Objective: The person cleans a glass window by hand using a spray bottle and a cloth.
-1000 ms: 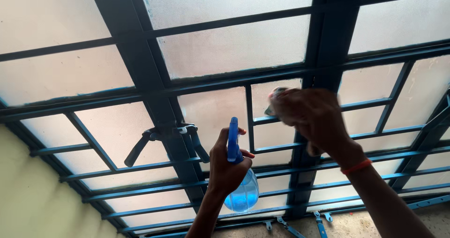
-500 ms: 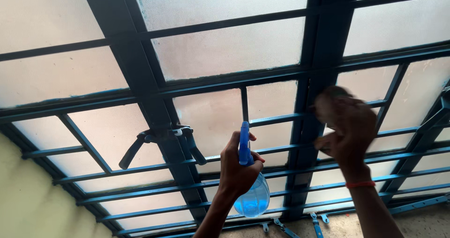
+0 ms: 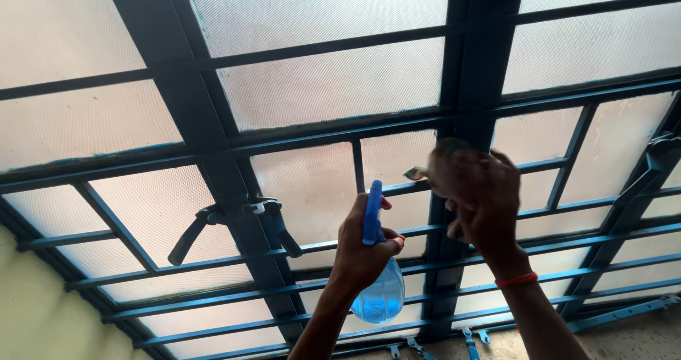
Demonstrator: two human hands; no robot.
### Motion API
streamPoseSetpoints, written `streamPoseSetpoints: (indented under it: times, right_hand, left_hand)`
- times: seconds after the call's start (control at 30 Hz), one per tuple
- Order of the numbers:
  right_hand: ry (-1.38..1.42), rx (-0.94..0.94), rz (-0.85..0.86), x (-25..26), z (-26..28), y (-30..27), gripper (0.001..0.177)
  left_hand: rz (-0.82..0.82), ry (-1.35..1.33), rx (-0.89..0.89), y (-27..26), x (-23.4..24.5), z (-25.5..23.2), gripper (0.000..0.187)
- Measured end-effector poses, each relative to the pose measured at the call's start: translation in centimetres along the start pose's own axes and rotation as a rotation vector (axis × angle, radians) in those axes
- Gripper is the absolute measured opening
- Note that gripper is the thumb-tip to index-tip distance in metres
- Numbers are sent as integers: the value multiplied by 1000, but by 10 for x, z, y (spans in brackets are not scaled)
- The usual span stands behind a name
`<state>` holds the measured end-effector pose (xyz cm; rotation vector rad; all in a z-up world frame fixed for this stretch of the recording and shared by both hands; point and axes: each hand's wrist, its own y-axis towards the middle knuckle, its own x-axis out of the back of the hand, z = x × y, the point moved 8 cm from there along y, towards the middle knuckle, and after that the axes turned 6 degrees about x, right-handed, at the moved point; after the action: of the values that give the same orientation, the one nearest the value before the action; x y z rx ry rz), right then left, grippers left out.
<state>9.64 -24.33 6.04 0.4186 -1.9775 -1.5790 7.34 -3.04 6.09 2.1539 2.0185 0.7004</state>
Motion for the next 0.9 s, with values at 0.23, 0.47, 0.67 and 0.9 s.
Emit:
streamPoseSetpoints:
  times: [0.23,0.47,0.67,0.9]
  right_hand:
    - [-73,-23,-69,-18,36,-9,58]
    - [-9,-71,-110,27,-29,9,58]
    - [-43,-123,-130,30,-25,-3,54]
    - [-38,-111,-125,24,-32,-11,54]
  left_hand:
    - [-179,264,-36,1,5,-5,47]
    - [-308,169,-230,5,8,-16,36]
    - [-291,183,-234,17,-7,-17,29]
    - [-300,180,-282,11,-12,-24,30]
